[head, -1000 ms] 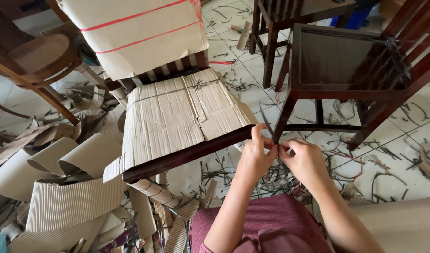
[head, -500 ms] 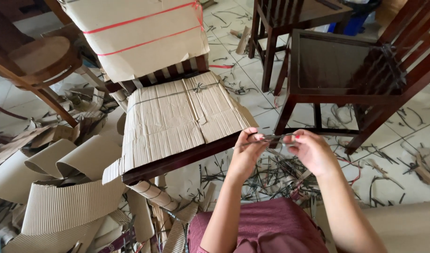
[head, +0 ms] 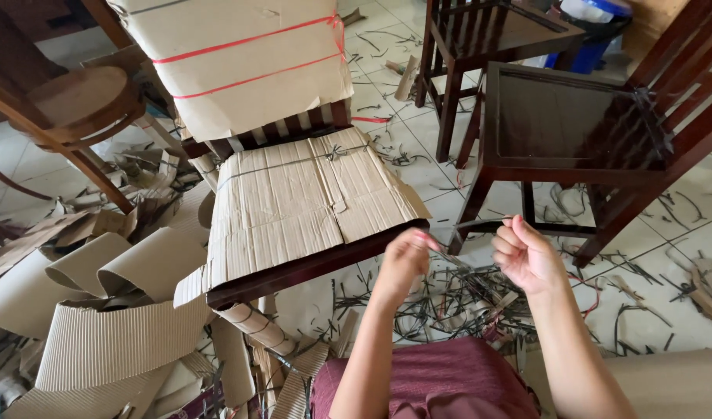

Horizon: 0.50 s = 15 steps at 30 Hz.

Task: Wrapping a wooden chair seat with corrugated cardboard and securing it with string for protection during transport.

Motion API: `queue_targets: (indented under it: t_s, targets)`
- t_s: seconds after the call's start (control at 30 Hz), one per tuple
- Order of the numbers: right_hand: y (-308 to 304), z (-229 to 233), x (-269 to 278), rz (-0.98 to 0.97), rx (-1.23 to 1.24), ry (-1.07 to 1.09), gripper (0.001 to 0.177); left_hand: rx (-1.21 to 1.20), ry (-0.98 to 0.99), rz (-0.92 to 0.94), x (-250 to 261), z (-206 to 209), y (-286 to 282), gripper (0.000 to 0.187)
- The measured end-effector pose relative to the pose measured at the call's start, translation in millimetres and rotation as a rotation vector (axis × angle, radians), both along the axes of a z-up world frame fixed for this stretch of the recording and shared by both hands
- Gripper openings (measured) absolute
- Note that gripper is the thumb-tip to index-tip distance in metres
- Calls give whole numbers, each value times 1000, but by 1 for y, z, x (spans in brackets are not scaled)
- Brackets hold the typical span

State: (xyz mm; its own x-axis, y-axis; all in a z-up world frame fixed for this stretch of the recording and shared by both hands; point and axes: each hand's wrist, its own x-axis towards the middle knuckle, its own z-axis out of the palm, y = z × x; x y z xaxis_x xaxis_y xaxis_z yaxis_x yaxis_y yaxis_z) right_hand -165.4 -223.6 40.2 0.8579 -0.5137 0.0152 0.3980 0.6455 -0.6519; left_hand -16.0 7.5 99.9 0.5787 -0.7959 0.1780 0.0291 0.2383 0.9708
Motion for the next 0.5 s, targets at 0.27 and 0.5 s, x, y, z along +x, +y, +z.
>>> queue_targets:
  t_s: [0.27, 0.5]
  targets:
    - [-8, -34, 1, -162, 450, -106, 11, -547, 585, 163, 25, -12, -4, 39]
    - [10, -25, 10, -116, 350, 21, 13, -320, 501, 207, 8, 1, -3, 47]
